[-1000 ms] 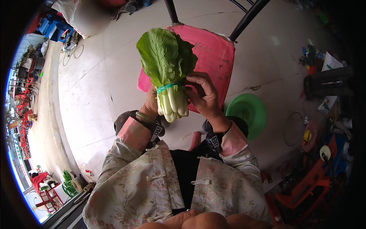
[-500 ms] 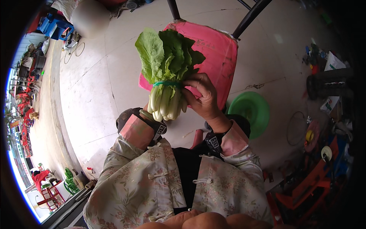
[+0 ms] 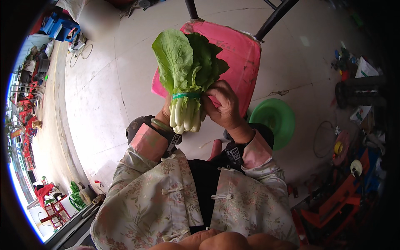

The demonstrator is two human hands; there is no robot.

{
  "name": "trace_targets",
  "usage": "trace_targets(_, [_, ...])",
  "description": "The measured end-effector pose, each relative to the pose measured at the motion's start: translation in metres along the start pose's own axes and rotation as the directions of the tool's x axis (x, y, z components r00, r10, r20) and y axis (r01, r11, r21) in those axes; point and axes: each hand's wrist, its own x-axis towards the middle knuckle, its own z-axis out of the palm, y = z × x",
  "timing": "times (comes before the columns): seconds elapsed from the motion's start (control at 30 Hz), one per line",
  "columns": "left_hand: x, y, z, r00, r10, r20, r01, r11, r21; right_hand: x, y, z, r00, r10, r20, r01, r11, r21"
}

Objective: The person retrieves a bundle of leafy vegetables from a refrigerator, carries them to a work area, and removes the rubber band. They then separate individual stalks and place them on a pink stool.

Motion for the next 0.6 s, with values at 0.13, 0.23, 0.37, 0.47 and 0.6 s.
trace_targets(0.13, [-0.002, 0.002, -0.006, 0.995, -0.062, -0.073, 0.058, 0.997, -0.053, 0.003, -0.003, 0.001, 0.999, 0.02, 0.034, -0.022, 0.997, 0.069])
trace_targets(0.23, [0.005, 0.002, -0.02, 0.999, -0.027, 0.041, 0.018, 0.978, 0.207, 0.002, -0.004, 0.001, 0.996, 0.062, 0.067, -0.066, 0.997, 0.049])
trace_targets(0.37, [0.009, 0.01, -0.029, 0.995, -0.05, -0.083, 0.067, 0.972, 0.223, 0.002, 0.003, -0.002, 0.997, 0.05, 0.061, -0.043, 0.992, -0.118])
trace_targets(0.47, [0.005, 0.02, -0.031, 0.972, -0.219, -0.082, 0.227, 0.967, 0.118, 0.003, 0.009, -0.002, 0.997, 0.031, 0.076, -0.02, 0.989, -0.145])
trace_targets(0.6, [0.002, 0.019, -0.04, 0.977, -0.212, -0.026, 0.213, 0.956, 0.2, 0.006, 0.013, -0.004, 0.994, 0.103, 0.041, -0.103, 0.995, 0.004])
